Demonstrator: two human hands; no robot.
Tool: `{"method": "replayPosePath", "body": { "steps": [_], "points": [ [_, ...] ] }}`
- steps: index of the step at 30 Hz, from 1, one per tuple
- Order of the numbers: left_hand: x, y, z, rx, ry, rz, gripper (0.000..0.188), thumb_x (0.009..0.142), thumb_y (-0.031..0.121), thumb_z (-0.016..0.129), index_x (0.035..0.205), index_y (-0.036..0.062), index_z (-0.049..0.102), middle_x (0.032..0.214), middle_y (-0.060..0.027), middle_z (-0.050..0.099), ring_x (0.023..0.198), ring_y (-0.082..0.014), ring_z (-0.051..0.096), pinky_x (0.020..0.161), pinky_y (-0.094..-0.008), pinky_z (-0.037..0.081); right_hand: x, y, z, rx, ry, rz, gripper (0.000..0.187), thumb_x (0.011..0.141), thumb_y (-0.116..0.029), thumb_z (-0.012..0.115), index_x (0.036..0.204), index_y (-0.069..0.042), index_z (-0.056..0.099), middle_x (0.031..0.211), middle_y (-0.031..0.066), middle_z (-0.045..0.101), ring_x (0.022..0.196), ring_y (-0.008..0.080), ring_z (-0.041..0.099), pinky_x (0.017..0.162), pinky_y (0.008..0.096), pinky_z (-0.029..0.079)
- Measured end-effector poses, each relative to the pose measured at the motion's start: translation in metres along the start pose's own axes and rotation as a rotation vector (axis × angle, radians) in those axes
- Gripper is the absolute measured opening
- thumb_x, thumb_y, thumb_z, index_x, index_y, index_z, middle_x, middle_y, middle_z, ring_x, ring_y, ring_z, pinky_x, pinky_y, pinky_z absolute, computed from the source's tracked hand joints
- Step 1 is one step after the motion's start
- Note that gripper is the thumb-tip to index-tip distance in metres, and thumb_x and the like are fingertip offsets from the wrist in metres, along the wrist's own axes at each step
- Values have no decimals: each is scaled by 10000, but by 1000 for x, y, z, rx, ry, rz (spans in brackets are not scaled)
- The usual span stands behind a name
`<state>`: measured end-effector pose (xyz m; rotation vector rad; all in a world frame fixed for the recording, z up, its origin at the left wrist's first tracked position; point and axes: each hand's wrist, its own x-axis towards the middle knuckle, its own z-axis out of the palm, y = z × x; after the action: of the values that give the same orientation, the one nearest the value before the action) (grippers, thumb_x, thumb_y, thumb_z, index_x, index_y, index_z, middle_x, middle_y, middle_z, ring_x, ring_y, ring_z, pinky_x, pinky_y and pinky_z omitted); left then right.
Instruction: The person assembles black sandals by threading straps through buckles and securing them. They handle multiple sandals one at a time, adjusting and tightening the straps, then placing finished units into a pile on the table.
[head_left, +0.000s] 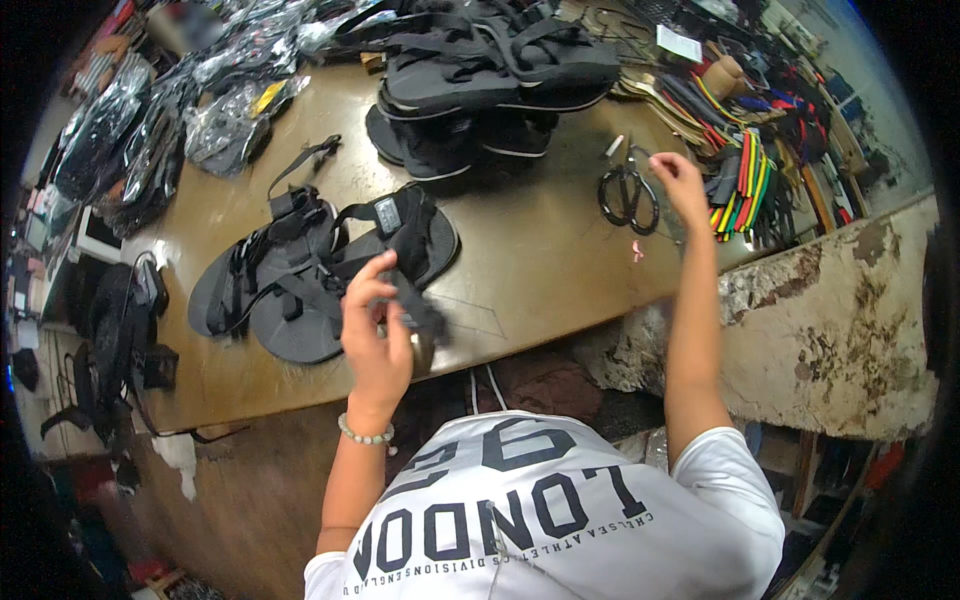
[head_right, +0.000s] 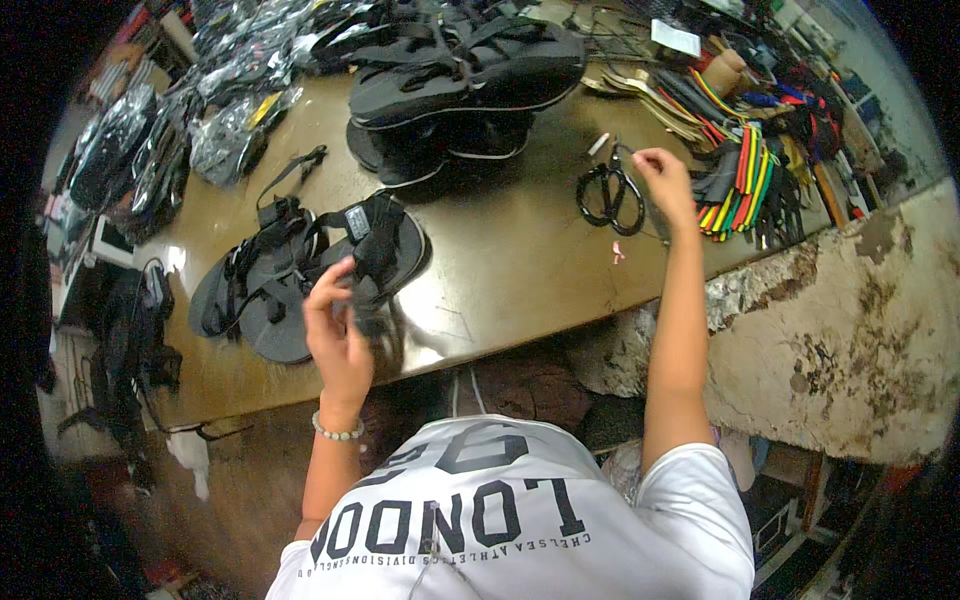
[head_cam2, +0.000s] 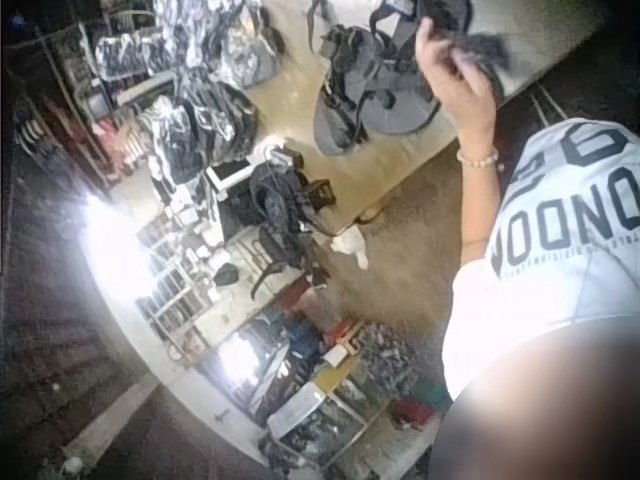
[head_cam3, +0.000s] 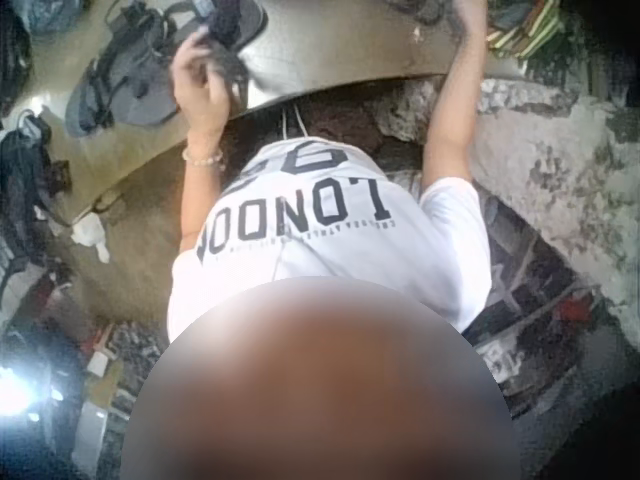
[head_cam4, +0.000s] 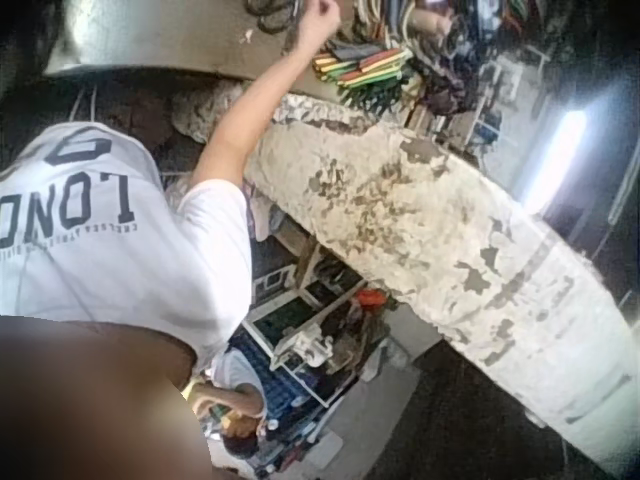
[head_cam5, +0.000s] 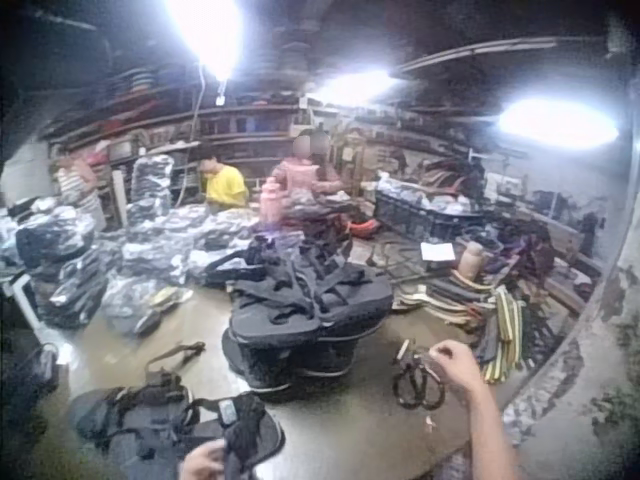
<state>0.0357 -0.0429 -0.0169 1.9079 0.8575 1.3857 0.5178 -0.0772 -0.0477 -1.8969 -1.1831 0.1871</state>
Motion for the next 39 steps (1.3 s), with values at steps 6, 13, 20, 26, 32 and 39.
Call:
{"method": "replayPosePath", "body": {
  "steps": [6,13,20,26,32,39],
  "points": [
    [-9,0,-40,-595,478,-512,368,950,16,558,1281,18,397,1109,-172,617,860,-164,643,673,-250,554,-3,4,-9,28,-192,-13,306,943,-231,623,1161,-22,665,820,-28,622,698,19,487,612,186,394],
    [-29,1,-68,-467,457,-685,533,864,-26,664,1327,8,403,849,-87,605,735,-144,657,666,-238,552,-11,-34,2,-165,47,9,316,937,-243,623,1052,48,663,879,72,674,806,120,585,780,261,465],
    [-26,5,-80,104,217,-676,312,823,77,737,1097,23,600,980,-92,578,691,-134,641,604,-255,510,-137,-239,140,759,-463,-82,111,931,-127,626,937,-16,633,970,58,643,845,114,620,755,265,534],
    [-17,18,-78,787,34,-383,298,808,186,719,1041,14,649,1014,-125,572,892,-311,602,787,-390,486,-173,-294,217,805,-611,-99,108,905,-35,604,925,69,585,1021,131,640,879,132,622,763,266,549],
    [1,14,-94,463,-152,-615,230,842,109,664,1046,4,667,957,-144,585,819,-337,610,747,-391,486,-175,-296,212,686,-583,-157,94,881,-20,616,875,67,582,987,137,620,829,138,623,730,269,554],
    [-4,0,-76,615,8,-323,78,889,65,599,912,-7,618,894,-151,609,815,-331,614,726,-399,482,-178,-298,220,615,-506,-198,103,838,-16,647,877,62,593,930,141,617,775,172,633,728,282,553]
  ]
}}
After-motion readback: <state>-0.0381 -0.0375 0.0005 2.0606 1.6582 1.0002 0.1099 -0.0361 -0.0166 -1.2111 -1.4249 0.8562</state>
